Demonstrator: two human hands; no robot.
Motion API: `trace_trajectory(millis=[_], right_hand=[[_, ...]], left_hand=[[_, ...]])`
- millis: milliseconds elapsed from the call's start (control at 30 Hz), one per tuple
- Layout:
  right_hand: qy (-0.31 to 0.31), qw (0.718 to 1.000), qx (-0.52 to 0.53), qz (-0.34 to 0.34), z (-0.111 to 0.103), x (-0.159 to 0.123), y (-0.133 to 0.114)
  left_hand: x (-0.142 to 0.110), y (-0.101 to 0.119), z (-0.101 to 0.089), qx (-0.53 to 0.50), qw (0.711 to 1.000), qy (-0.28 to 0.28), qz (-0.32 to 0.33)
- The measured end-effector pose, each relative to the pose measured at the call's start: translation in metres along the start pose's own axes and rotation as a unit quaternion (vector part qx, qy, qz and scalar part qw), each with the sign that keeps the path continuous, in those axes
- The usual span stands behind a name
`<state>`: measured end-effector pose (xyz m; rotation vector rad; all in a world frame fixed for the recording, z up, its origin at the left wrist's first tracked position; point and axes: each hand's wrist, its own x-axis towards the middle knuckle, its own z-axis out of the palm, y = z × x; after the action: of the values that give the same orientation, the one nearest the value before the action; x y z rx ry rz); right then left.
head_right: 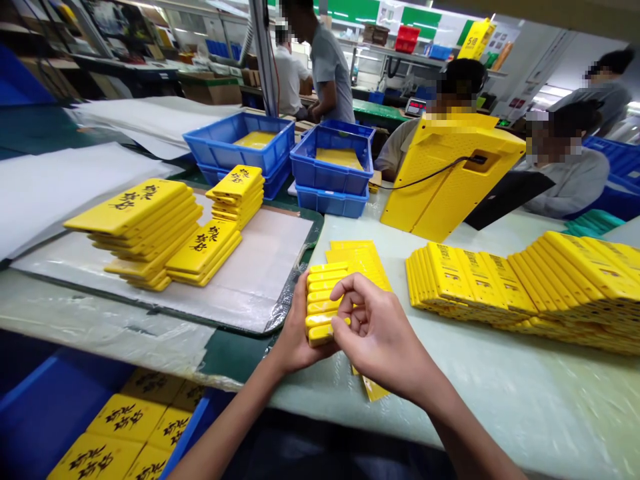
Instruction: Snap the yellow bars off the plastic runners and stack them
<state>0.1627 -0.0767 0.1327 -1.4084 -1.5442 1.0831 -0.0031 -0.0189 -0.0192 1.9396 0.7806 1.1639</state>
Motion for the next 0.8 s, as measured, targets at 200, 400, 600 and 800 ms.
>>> trace_trajectory(millis=[200, 400, 600, 800], right_hand=[[-0.003, 0.993, -0.117, 0.018, -0.009, 0.003, 0.001], [-0.023, 0.996, -0.088, 0.025, -0.026, 0.006, 0.006], [-0.033, 0.972, -0.178, -0.15, -0.02, -0.006, 0.006], [0.218, 0.939, -0.203, -0.171, -0.034, -0.003, 0.004]], left_hand=[[0.001, 0.0, 0.0, -0.005, 1.0, 0.002, 0.006], [0.0, -0.001, -0.001, 0.005, 1.0, 0.001, 0.003], [0.0, -0.001, 0.0, 0.005, 1.0, 0.006, 0.014], [-0.001, -0.001, 0.0, 0.009, 1.0, 0.005, 0.003]])
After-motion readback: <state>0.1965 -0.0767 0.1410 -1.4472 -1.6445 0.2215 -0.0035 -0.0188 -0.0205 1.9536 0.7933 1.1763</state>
